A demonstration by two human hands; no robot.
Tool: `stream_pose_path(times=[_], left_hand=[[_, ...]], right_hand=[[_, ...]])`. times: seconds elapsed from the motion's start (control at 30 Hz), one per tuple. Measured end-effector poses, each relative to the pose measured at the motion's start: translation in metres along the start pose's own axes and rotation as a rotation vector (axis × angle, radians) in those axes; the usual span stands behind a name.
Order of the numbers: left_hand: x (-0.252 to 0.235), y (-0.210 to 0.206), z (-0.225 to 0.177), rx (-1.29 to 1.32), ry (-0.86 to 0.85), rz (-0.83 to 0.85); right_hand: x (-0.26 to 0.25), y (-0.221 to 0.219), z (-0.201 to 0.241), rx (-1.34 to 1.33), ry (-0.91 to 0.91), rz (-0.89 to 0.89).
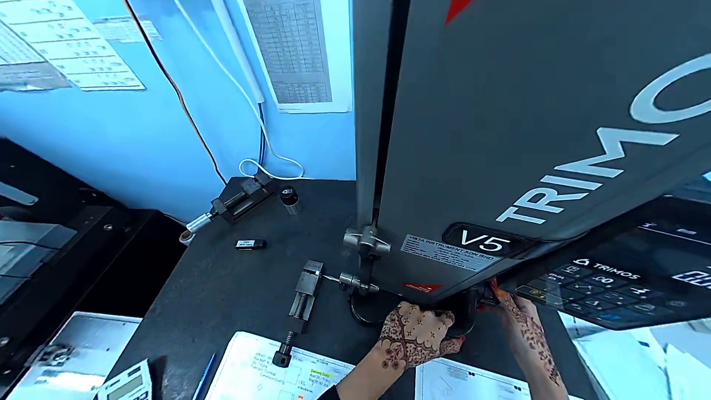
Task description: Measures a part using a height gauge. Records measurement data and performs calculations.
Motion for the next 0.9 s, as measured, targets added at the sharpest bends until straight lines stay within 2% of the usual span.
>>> stream_pose_path(times=[0.2, 0.3, 0.37, 0.47, 0.63, 0.7, 0.77, 0.83, 0.9], left_hand=[[0.000, -0.004, 0.003, -0.012, -0.006, -0.025], [0.000, -0.004, 0.003, -0.020, -0.009, -0.023], [0.000, -0.003, 0.003, -0.016, -0.008, -0.021], [0.000, -0.002, 0.002, -0.008, 0.001, 0.005], [0.000, -0.001, 0.001, -0.022, 0.014, 0.032], [0.000, -0.002, 0.001, -0.028, 0.011, 0.025], [-0.001, -0.005, 0.002, -0.028, 0.002, 0.011], [-0.001, -0.006, 0.004, -0.030, -0.007, -0.009], [-0.001, -0.007, 0.005, -0.038, -0.007, -0.032]], right_hand=[[-0.001, -0.003, 0.001, 0.105, -0.081, -0.085], [-0.001, 0.003, 0.001, 0.114, -0.052, 0.013], [0.001, 0.005, 0.002, 0.005, -0.029, 0.088], [0.002, 0.004, 0.000, -0.087, -0.035, 0.077], [0.000, 0.002, 0.001, 0.105, -0.038, 0.007], [0.010, 0.004, 0.010, 0.075, 0.049, -0.068], [0.023, 0.012, 0.024, -0.199, 0.249, -0.167], [0.035, 0.024, 0.044, -0.496, 0.394, -0.180], [0.042, 0.033, 0.068, -0.477, 0.470, -0.194]])
Point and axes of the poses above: each hand's wrist, its own x-axis away from the middle knuckle, its own y-axis out of the back of the hand, z = x × y, the point moved 3 cm from there along -x, towards the middle knuckle, and after that the axes turned 7 degrees about z, right-handed, at the moved point
